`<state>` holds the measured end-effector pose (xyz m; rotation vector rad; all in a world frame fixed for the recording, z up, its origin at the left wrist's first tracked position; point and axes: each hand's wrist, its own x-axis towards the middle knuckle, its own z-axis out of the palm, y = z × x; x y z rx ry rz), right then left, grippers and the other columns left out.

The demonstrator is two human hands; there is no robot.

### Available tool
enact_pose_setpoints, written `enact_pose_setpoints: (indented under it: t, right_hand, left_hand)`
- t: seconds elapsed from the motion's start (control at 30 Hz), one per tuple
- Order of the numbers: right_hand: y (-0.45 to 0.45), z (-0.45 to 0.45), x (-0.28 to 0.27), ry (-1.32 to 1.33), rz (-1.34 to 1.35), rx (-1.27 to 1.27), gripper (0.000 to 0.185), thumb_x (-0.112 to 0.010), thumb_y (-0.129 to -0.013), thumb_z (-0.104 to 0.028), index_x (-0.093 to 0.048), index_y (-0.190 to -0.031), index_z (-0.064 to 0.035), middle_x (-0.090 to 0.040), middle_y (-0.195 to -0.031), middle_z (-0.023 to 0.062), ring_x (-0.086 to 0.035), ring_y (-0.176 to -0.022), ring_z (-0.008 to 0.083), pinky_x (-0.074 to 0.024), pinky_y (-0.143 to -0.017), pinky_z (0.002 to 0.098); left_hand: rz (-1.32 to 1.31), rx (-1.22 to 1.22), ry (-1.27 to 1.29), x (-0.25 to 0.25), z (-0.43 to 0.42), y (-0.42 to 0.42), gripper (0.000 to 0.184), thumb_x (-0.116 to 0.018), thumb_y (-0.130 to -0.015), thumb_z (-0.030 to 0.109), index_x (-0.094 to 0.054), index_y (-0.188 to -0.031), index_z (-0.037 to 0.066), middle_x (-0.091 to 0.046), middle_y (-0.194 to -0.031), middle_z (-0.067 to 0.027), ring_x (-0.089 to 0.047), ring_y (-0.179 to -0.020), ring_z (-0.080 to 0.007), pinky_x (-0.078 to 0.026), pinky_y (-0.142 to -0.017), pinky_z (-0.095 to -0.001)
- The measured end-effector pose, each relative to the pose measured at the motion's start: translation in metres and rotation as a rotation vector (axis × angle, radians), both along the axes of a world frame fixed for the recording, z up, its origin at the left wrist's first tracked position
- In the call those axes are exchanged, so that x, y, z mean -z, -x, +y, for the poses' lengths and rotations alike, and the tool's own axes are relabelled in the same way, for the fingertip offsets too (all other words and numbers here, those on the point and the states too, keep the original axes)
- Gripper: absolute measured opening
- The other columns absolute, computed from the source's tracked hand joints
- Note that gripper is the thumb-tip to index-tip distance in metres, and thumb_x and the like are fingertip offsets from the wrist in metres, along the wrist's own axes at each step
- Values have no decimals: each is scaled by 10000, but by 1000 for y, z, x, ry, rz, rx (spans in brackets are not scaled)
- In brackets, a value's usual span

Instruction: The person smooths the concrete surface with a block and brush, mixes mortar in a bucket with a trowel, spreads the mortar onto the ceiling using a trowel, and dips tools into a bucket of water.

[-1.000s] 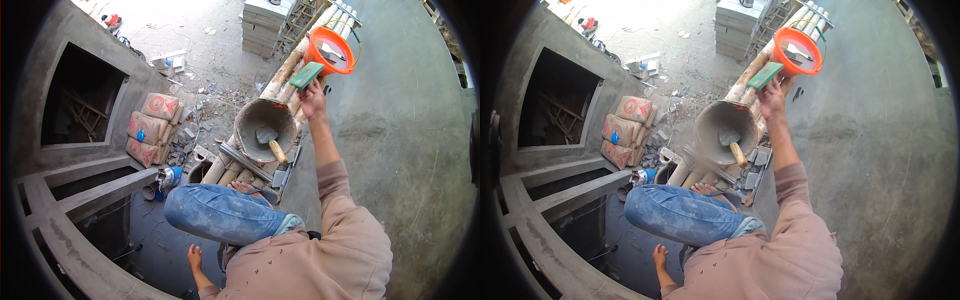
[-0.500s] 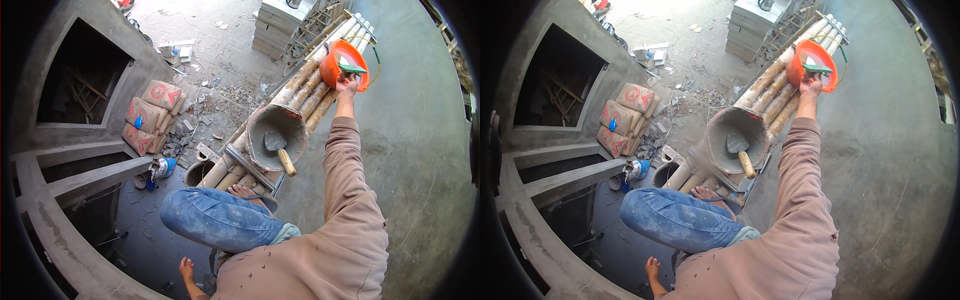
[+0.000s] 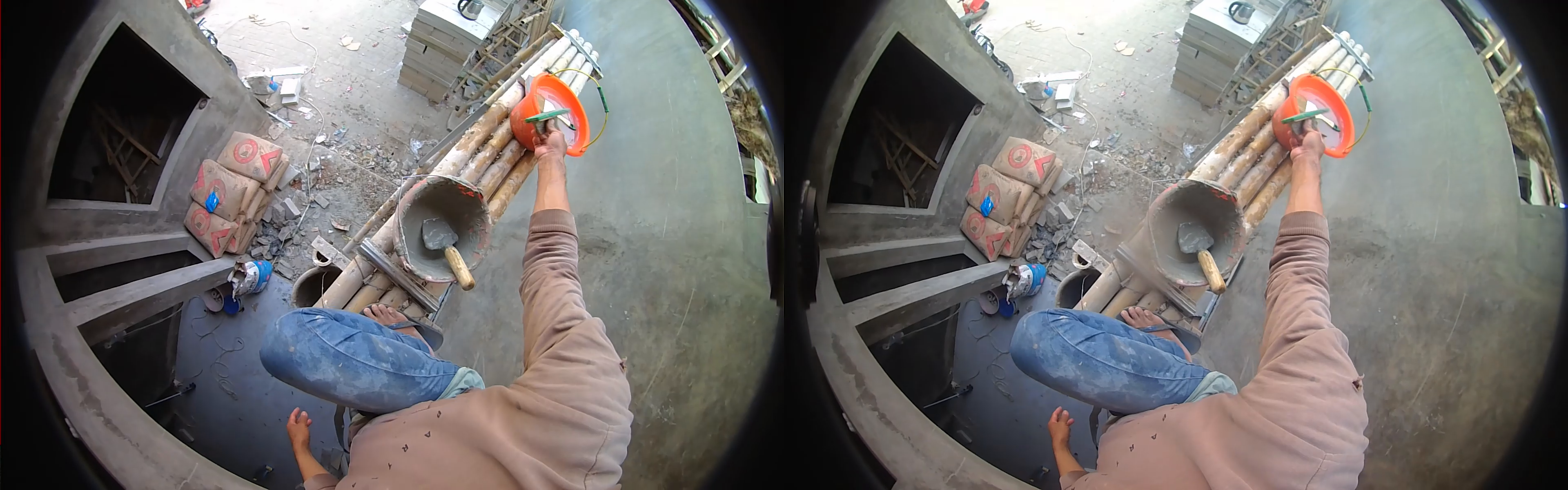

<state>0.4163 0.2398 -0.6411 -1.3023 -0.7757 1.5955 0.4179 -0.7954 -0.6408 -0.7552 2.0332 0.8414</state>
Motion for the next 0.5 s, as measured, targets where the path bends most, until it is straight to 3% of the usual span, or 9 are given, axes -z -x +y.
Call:
enact_pose_setpoints:
  t: [0.03,0.17,0.3,0.5]
  right_hand:
    - [8,-10,-3,-57,-153,9,230,-692,-989,-178,-685,-1210,-111,-737,-906,21,-681,-666,154,-497,-529,304]
    - [14,-56,-17,-200,-352,-219,135,-679,-964,-87,-698,-1098,-86,-726,-891,24,-660,-608,131,-483,-484,288]
    - [-1,-59,-12,-27,-355,-170,166,-720,-934,-86,-692,-1093,-49,-733,-893,51,-677,-643,148,-481,-505,272]
    - [-23,8,-48,-97,-191,38,216,-707,-966,-153,-666,-1145,-38,-725,-904,99,-676,-610,189,-460,-463,272]
  left_hand:
    - [-4,7,-4,1,6,3,531,-668,-994,197,-528,-1466,-4,-671,-1224,-153,-678,-920,-175,-558,-834,-312]
    - [30,23,-1,-3,10,11,537,-654,-1003,201,-513,-1476,-9,-663,-1259,-168,-683,-966,-193,-555,-865,-314]
    - [45,12,6,-13,11,5,538,-647,-1008,199,-504,-1482,-12,-656,-1284,-179,-686,-992,-206,-558,-885,-324]
    - [-17,2,24,-4,3,-13,528,-659,-1000,186,-520,-1471,-9,-652,-1273,-163,-686,-959,-196,-562,-871,-325]
